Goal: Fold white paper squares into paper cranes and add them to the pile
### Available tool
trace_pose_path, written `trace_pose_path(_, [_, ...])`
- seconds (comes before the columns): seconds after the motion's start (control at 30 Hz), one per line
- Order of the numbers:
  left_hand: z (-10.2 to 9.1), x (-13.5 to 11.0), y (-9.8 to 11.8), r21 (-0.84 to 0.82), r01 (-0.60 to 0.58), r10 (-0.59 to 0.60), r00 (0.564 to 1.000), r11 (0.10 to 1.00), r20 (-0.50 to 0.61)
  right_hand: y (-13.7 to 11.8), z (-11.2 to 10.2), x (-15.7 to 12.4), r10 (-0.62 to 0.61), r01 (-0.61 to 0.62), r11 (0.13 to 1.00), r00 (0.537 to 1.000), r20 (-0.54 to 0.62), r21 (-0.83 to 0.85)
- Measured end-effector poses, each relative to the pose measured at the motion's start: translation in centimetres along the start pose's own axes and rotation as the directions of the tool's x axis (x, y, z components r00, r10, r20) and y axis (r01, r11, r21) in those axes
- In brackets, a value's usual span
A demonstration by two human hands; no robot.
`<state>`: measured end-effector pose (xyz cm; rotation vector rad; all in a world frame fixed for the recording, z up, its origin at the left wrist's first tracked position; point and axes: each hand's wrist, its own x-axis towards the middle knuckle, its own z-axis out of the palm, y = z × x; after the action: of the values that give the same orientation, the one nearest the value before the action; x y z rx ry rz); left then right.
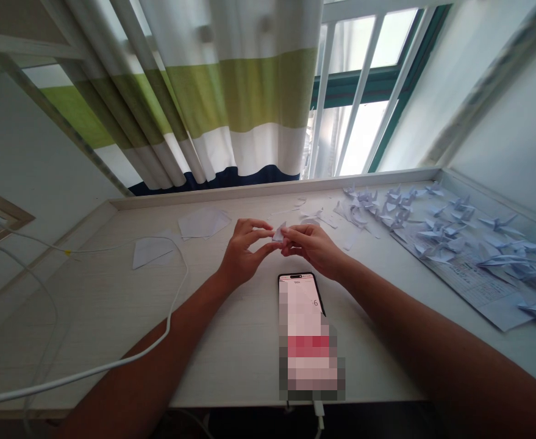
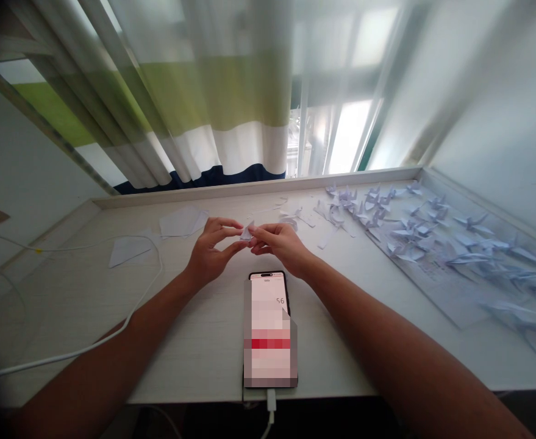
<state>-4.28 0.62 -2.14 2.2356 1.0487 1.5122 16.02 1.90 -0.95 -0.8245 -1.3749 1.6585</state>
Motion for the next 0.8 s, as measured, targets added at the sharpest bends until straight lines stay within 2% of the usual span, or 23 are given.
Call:
trace_pose_path(0.07, [0.1,0.0,0.0,-0.072,0.055,-0.055,0.998,0.996,0.01,0.1,0.2,-0.1,-0.077,0.063,0.987,0.992,-0.097,-0.145])
trace_pose_path(0.17, [0.4,0.0,0.2,-0.198,0.217,-0.221,0.975,0.956,0.002,0.0,0.7,-0.3,-0.277,0.184,0.909,0.937,-0.214,-0.373])
trace_pose_path(0.23, [0.6,0.0,0.4,-0.298,0.363,-0.374,0.927,0.883,0.019,-0.2,0.9,-0.4,-0.376,0.252,0.85,0.906,-0.195,-0.463])
trace_pose_path(0.33, [0.8,0.1,0.8,-0.484,0.508,-0.548,0.834,0.712,0.068,-0.2,1.3,-0.6,-0.422,0.333,0.822,0.901,-0.102,-0.462])
trace_pose_path(0.4, [1.0,0.2,1.2,-0.572,0.512,-0.58,0.811,0.641,0.076,0.0,1.4,-0.7,-0.429,0.359,0.835,0.899,-0.084,-0.418])
trace_pose_path(0.57, [1.1,0.5,1.8,-0.589,0.482,-0.565,0.823,0.648,0.052,0.4,1.6,-0.7,-0.458,0.39,0.833,0.884,-0.095,-0.392])
trace_pose_path(0.67, [1.0,0.5,2.0,-0.596,0.492,-0.563,0.823,0.635,0.079,0.2,1.5,-0.7,-0.458,0.395,0.837,0.885,-0.09,-0.379])
trace_pose_path(0.8, [0.6,0.5,2.0,-0.644,0.505,-0.544,0.824,0.575,0.16,-0.1,1.2,-0.6,-0.438,0.387,0.858,0.895,-0.087,-0.337])
